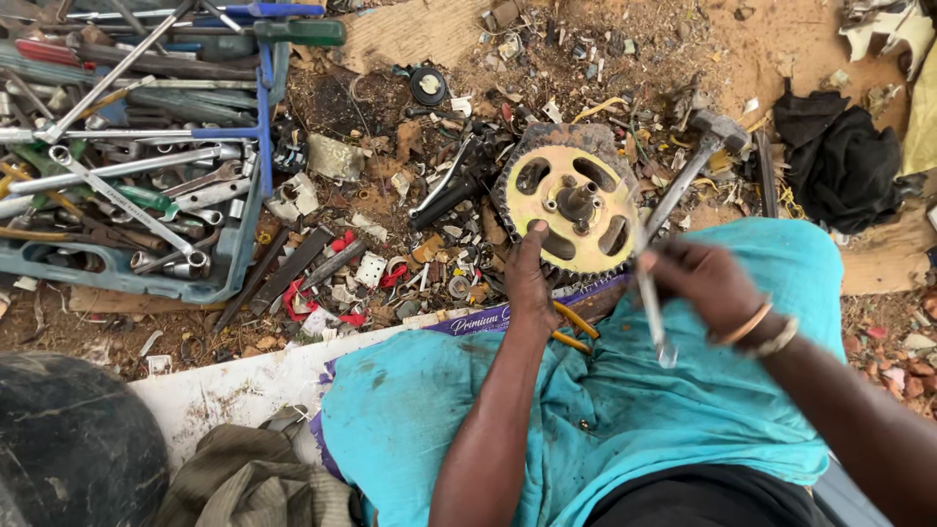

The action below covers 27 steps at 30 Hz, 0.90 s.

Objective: The person sits on the ground and uses a wrench to loosen and tighten bolts on a yellow sprocket gear placed on the ground in front of them. They reposition the sprocket, swap wrenches, and work the bolts one at a time.

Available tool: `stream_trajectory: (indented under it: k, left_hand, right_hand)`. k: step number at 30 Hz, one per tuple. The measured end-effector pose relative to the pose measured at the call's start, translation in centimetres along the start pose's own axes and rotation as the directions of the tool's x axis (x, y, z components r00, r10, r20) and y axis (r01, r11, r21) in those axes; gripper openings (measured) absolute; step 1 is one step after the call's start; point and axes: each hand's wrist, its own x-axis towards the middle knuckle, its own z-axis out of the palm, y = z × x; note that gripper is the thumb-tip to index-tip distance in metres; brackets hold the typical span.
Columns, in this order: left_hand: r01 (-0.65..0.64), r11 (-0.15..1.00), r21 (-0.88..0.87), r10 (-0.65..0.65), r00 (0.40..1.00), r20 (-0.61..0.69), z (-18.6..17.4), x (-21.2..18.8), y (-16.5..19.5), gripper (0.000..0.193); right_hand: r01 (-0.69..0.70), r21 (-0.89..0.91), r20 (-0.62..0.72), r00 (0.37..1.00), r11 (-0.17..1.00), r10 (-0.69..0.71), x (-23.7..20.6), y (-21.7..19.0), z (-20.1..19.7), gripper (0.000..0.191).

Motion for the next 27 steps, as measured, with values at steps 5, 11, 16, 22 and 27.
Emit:
stream_trajectory:
  k: [5,11,16,22,27]
  left_hand:
    - [-0.033,0.999,-0.042,0.035,0.999,0.038,0.0,-0.6,0.4,0.051]
    - [-0.028,1.0,0.004,0.027,0.994,0.103,-1.0,0.7,-0.4,0.051]
    - [-0.001,0.989,-0.151,0.033,0.977,0.212,-1.9,1.8,-1.2,0.05]
    - [-0.013,1.0,0.0,0.013,0.999,0.047,-0.8,0.9,-0.8,0.062]
    - [0.015,1.0,0.007,-0.015,1.0,0.024,-0.5,0.3,-0.1,0.061]
  right_hand:
    - [-0.183,0.434,0.076,0.983,0.882,0.167,-1.9,1.2,6.6,0.032]
    - [-0.192,0.636,0.098,0.981,0.747,0.169,-1.5,-1.8,10.6,0.029]
    - [-0.312,0.748,0.249,0.95,0.586,0.187,0.0,-2.8,12.0,0.031]
    - [-0.348,0.425,0.142,0.937,0.836,0.318,-0.6,0.5,4.7,0.032]
    - [0.492,-0.752,0.32,0.854,0.439,-0.41,6.7,0.4,-5.9,0.024]
